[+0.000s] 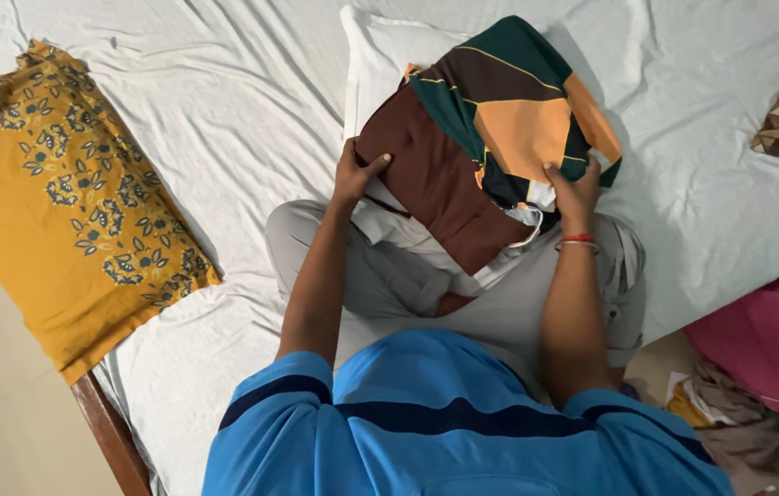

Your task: The person sits on a bed and puts a geometric-patterned pillowcase onto a pillow. They insert the pillow, adjust the corners, and smooth the fabric to fit the case properly.

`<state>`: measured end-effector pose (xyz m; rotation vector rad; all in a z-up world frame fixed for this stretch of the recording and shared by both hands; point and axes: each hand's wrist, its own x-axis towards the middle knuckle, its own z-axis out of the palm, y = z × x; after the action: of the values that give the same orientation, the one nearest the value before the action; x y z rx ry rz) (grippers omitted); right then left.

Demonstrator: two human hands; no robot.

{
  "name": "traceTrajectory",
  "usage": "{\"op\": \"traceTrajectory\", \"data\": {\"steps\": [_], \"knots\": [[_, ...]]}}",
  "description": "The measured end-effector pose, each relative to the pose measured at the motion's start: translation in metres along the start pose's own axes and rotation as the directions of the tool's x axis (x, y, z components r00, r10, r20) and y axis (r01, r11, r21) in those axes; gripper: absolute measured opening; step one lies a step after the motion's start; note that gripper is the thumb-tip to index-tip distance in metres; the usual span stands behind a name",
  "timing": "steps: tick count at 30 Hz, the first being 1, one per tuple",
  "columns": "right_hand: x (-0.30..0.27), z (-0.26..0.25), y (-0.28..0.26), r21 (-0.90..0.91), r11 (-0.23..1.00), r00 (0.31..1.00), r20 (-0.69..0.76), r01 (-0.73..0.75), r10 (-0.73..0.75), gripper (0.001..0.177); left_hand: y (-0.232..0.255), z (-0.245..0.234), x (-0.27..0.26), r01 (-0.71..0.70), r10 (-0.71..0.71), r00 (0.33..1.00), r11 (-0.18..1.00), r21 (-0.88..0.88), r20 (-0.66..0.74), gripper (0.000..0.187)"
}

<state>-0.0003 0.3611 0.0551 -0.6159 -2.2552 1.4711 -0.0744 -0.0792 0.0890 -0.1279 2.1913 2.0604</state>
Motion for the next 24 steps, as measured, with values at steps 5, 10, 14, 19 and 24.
{"op": "traceTrajectory", "data": {"steps": [5,10,14,19,24], "knots": [[0.009,-0.001,0.0,0.023,0.999,0.992,-0.114,-0.044,0.046,0.055,0.012,0.008,-0.001,-0.093,0.097,0.995,0.976,-0.199,0.011,0.042],[-0.005,-0.004,-0.044,0.342,0.877,0.941,-0.104,0.337,-0.321,0.054,0.057,0.028,0.01,-0.356,0.333,0.933,0.91,-0.211,-0.135,0.027],[-0.013,0.003,-0.07,0.663,0.744,0.989,0.034,0.088,-0.147,0.053,0.14,0.025,0.006,-0.544,0.476,0.837,0.771,-0.331,-0.27,0.021],[-0.014,0.026,-0.073,0.426,0.898,0.982,0.093,0.108,-0.162,0.067,0.219,0.026,-0.041,-0.819,0.778,0.557,0.573,-0.037,-0.291,0.015],[-0.013,0.036,-0.068,0.492,0.87,0.997,0.063,0.004,-0.041,0.053,0.201,0.061,-0.087,-0.849,0.81,0.528,0.495,0.186,0.255,0.027]]}}
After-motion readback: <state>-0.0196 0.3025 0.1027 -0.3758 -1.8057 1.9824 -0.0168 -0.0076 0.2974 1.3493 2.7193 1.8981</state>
